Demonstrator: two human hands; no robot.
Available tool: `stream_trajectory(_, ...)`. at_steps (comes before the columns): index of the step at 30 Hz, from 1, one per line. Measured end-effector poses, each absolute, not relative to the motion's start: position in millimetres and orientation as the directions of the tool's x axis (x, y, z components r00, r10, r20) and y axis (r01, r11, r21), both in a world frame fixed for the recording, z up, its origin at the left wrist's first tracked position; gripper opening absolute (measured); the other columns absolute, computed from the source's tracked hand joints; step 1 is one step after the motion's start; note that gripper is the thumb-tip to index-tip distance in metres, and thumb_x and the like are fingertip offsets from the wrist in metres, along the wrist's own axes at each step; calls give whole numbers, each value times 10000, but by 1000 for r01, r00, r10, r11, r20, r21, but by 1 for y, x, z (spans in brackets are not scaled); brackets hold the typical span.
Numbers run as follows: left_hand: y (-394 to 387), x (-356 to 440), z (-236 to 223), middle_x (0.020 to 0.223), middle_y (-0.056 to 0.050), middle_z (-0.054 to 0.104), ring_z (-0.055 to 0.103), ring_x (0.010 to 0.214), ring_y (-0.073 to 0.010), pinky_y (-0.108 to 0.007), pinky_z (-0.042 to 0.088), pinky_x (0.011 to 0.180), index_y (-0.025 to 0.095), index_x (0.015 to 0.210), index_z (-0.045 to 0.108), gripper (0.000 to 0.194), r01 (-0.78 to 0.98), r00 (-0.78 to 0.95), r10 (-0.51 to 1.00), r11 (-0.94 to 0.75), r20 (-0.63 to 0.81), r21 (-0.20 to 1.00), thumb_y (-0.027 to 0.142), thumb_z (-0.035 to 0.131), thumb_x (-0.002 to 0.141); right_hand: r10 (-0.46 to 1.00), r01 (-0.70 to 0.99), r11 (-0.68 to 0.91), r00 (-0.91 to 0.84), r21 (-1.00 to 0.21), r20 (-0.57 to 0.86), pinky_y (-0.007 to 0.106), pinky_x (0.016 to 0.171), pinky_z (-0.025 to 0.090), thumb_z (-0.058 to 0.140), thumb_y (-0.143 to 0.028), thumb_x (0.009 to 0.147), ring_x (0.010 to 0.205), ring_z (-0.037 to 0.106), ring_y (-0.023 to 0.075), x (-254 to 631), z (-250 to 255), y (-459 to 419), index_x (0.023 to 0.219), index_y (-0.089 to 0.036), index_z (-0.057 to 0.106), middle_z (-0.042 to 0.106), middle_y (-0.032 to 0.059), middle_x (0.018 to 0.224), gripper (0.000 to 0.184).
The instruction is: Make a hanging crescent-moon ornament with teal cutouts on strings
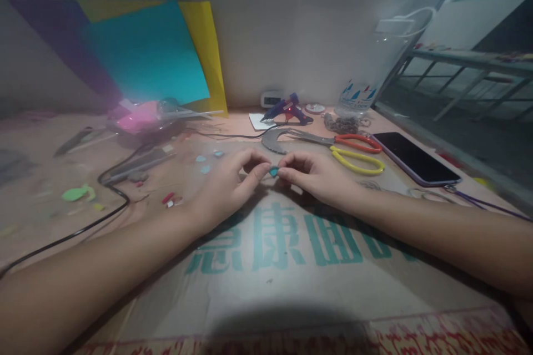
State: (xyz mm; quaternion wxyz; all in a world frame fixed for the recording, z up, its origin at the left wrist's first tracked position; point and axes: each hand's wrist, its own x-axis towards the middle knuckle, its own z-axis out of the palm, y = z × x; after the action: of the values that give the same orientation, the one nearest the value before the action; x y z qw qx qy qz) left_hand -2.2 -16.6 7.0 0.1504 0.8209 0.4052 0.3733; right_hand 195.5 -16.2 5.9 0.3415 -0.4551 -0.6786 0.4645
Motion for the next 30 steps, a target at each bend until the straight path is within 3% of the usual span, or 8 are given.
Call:
stream_trajectory(14, -15, -1, 4, 718, 18, 651, 586, 649, -127, -228, 413, 599, 188, 1071, 631, 230, 495, 456, 793, -603, 404, 625, 314, 500, 931, 914, 320, 283, -376, -904, 153, 211, 494, 385, 598, -345, 842, 550, 518, 90, 197, 4, -14, 850, -160, 601, 621, -7, 694, 186)
stream_trajectory(21, -15, 1, 5, 823, -18, 675, 612, 782, -155, -253, 442, 703, 160, 880, 628, 278, 486, 438, 827, -547, 352, 681, 324, 419, 961, 915, 339, 299, -368, -892, 167, 215, 514, 409, 593, -334, 855, 558, 536, 93, 197, 4, -16, 864, -159, 596, 647, -1, 714, 175)
stream_trajectory(30, -16, 0, 0, 781, 10, 639, 561, 706, -135, -255, 400, 647, 173, 910, 628, 234, 513, 459, 834, -530, 305, 675, 349, 475, 933, 914, 318, 277, -379, -907, 146, 214, 521, 428, 597, -303, 858, 571, 564, 96, 196, 5, -17, 854, -164, 594, 650, -3, 701, 139)
